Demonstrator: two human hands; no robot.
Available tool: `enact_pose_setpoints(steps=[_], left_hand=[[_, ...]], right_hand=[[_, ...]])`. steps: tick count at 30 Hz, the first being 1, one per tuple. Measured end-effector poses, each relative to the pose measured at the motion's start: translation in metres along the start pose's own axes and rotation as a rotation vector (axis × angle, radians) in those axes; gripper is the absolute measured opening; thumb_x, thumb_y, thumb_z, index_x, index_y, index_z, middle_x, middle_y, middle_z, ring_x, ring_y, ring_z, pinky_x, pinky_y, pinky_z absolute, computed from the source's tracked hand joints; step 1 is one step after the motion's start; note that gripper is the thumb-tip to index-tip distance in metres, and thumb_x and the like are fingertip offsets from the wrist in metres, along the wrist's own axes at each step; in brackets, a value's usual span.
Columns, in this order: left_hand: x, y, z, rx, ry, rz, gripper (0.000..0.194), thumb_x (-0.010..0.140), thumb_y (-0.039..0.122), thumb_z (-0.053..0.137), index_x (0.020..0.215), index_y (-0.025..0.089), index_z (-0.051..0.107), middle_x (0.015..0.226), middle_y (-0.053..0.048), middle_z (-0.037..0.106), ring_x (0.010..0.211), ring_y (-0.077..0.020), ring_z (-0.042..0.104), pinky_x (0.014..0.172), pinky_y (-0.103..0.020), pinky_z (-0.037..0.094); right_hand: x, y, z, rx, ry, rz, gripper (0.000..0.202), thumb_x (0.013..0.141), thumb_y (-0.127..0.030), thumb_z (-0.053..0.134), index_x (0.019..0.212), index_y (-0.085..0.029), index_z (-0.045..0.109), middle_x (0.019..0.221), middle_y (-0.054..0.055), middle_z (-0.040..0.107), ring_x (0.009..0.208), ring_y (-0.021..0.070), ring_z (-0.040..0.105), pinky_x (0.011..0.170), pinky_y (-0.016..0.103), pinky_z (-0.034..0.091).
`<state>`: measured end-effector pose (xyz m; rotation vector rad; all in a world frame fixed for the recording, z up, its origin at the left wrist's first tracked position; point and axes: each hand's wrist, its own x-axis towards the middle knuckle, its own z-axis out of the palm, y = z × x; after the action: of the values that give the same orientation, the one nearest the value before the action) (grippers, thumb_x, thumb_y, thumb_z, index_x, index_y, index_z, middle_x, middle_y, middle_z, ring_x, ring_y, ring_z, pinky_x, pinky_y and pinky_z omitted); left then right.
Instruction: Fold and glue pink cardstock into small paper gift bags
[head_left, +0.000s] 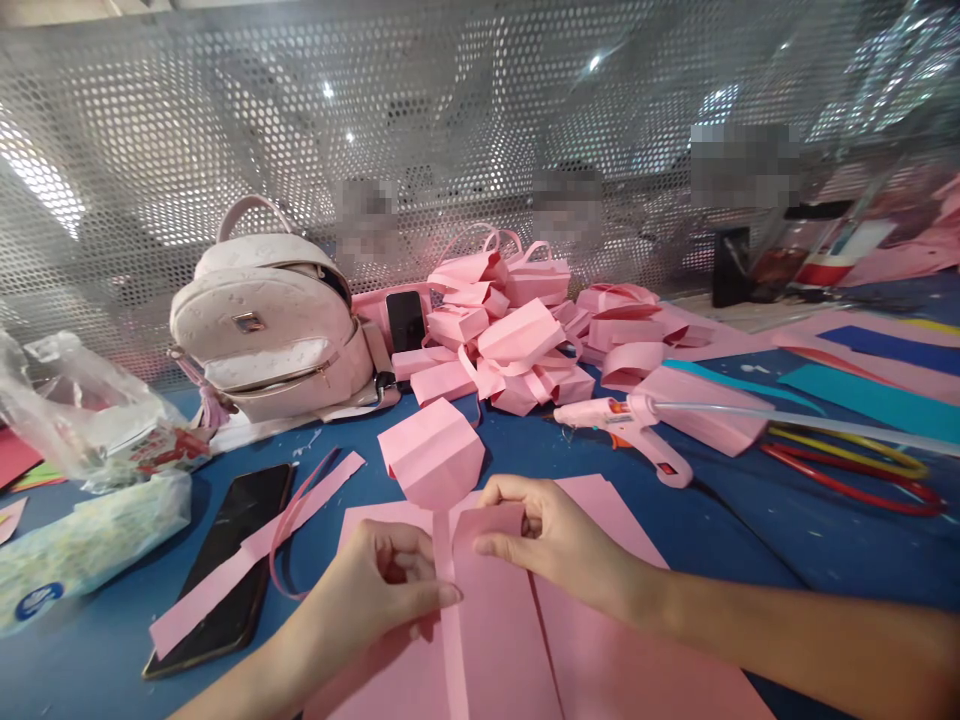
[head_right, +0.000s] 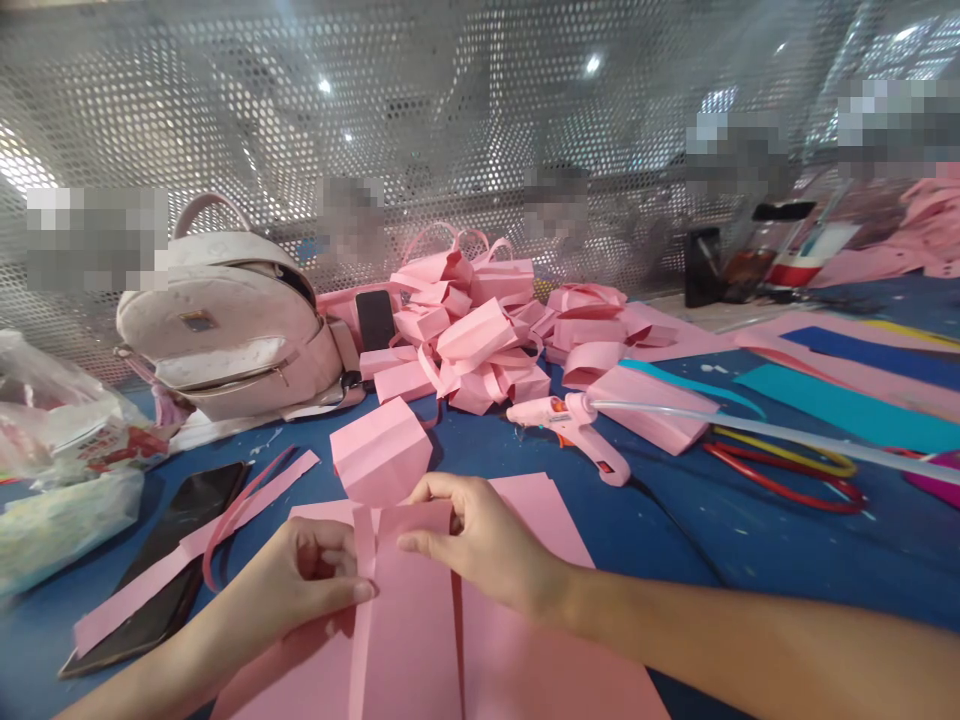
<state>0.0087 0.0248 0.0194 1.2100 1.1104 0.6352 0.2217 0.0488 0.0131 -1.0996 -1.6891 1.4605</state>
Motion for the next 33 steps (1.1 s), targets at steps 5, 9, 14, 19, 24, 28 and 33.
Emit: enact_pose_setpoints(steps=[5, 9, 14, 19, 24, 28, 33], left_hand=[[-0.001, 0.001, 0.0, 0.006, 0.03, -0.034, 0.032, 0.066, 0.03, 0.083, 0.056, 0.017, 0.055, 0.042, 0.003, 0.059, 0.034, -0.005, 0.042, 0.039, -0.016, 0.033], [0.001, -0.001, 0.0, -0.045, 0.016, -0.033, 0.038, 0.065, 0.037, 0.085, 0.054, 0.018, 0.054, 0.041, 0.002, 0.06, 0.032, -0.0058, 0.043, 0.039, -0.018, 0.036], [0.003, -0.005, -0.001, -0.107, 0.025, 0.032, 0.042, 0.062, 0.041, 0.089, 0.054, 0.016, 0.056, 0.042, 0.001, 0.058, 0.038, -0.0089, 0.052, 0.044, -0.019, 0.04], [0.001, -0.001, 0.001, -0.14, 0.071, 0.04, 0.044, 0.059, 0.042, 0.091, 0.053, 0.015, 0.056, 0.042, 0.002, 0.057, 0.038, -0.008, 0.051, 0.043, -0.018, 0.038], [-0.001, -0.002, 0.001, -0.189, 0.175, 0.044, 0.046, 0.063, 0.051, 0.088, 0.061, 0.015, 0.06, 0.038, 0.004, 0.054, 0.028, -0.0027, 0.033, 0.033, -0.016, 0.02], [0.001, -0.007, -0.004, -0.199, 0.192, 0.074, 0.043, 0.067, 0.052, 0.085, 0.073, 0.015, 0.063, 0.043, 0.002, 0.061, 0.027, -0.0023, 0.036, 0.033, -0.014, 0.023], [0.003, -0.008, -0.011, -0.088, 0.084, 0.042, 0.043, 0.067, 0.049, 0.086, 0.062, 0.013, 0.062, 0.045, -0.003, 0.064, 0.029, -0.0056, 0.045, 0.031, -0.015, 0.028]], right_hand=[[0.001, -0.004, 0.0, 0.012, 0.003, -0.004, 0.029, 0.075, -0.04, 0.081, 0.082, -0.02, 0.062, 0.075, -0.005, 0.055, 0.067, 0.0121, 0.047, 0.062, 0.023, 0.039], [0.001, -0.006, 0.0, 0.052, 0.002, 0.003, 0.034, 0.073, -0.045, 0.083, 0.081, -0.02, 0.062, 0.073, -0.004, 0.057, 0.066, 0.0128, 0.05, 0.061, 0.024, 0.04], [0.002, -0.004, -0.001, 0.109, -0.018, 0.019, 0.036, 0.072, -0.044, 0.084, 0.082, -0.019, 0.061, 0.073, -0.004, 0.06, 0.066, 0.0128, 0.053, 0.061, 0.023, 0.042], [0.003, -0.007, -0.002, 0.132, -0.005, -0.017, 0.036, 0.073, -0.049, 0.083, 0.081, -0.018, 0.064, 0.075, -0.002, 0.063, 0.069, 0.0138, 0.057, 0.063, 0.024, 0.043], [0.003, -0.011, -0.005, 0.21, -0.085, 0.039, 0.049, 0.073, -0.055, 0.08, 0.1, -0.016, 0.069, 0.075, 0.0, 0.064, 0.061, 0.0124, 0.053, 0.055, 0.023, 0.041], [0.003, -0.012, -0.006, 0.121, -0.145, 0.093, 0.043, 0.075, -0.052, 0.079, 0.096, -0.015, 0.071, 0.07, 0.0, 0.065, 0.051, 0.0076, 0.041, 0.046, 0.02, 0.033], [0.003, -0.01, -0.005, 0.091, -0.095, 0.082, 0.039, 0.078, -0.05, 0.077, 0.091, -0.015, 0.068, 0.073, 0.001, 0.067, 0.054, 0.0087, 0.045, 0.046, 0.02, 0.035]])
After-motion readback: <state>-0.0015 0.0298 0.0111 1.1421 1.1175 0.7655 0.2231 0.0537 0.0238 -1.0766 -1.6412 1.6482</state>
